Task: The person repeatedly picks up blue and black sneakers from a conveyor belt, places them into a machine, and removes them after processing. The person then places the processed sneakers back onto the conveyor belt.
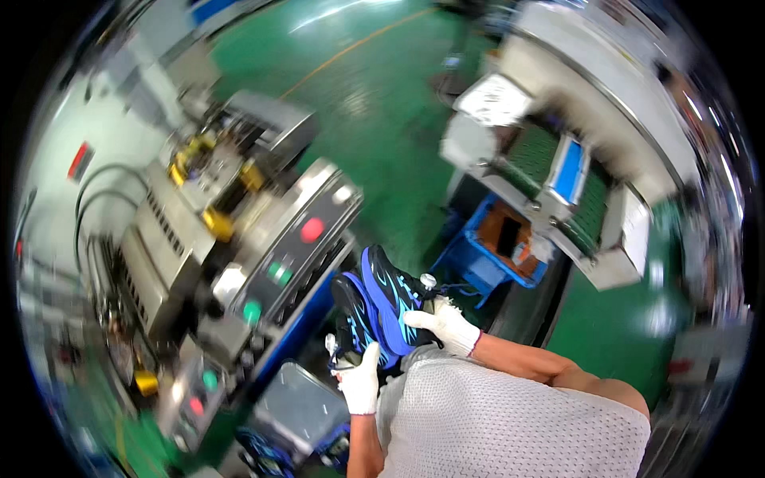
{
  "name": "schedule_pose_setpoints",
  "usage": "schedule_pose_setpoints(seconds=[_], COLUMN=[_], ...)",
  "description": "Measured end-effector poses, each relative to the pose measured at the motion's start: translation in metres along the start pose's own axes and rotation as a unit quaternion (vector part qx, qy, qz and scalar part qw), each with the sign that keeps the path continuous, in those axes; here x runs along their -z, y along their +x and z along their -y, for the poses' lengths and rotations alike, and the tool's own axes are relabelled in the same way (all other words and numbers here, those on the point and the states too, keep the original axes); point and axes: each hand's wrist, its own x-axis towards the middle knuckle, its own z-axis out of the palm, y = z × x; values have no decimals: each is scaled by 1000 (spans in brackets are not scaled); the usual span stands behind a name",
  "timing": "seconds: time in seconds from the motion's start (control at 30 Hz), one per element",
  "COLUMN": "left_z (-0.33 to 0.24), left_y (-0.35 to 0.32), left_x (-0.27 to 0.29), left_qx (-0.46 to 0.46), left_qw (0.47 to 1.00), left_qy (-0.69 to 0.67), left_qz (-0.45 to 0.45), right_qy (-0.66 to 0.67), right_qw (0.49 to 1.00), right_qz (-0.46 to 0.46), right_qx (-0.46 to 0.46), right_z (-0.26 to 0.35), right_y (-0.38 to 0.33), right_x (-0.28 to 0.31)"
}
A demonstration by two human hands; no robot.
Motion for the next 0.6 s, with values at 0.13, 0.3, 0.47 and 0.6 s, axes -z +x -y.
schedule_pose_setpoints(seconds=[0.13,0.3,0.47,0.6], left_z=[-120,-225,-307,-327], left_y=[8,28,39,79], left_x=[-125,-264,-472,-609], left_qx=[-17,-252,-440,-476], left_qw=[958,881,806,805], left_qy=[222,-24,69,99], left_qz=[181,400,389,341], right_qy=[211,130,-340,-252], right_qw=[961,871,620,693], right_qz=[-170,-427,-699,-675], right_qx=[54,203,109,14], right_z=[60,98,117,166], right_y=[-35,-70,-47,32], right_x=[123,253,404,493])
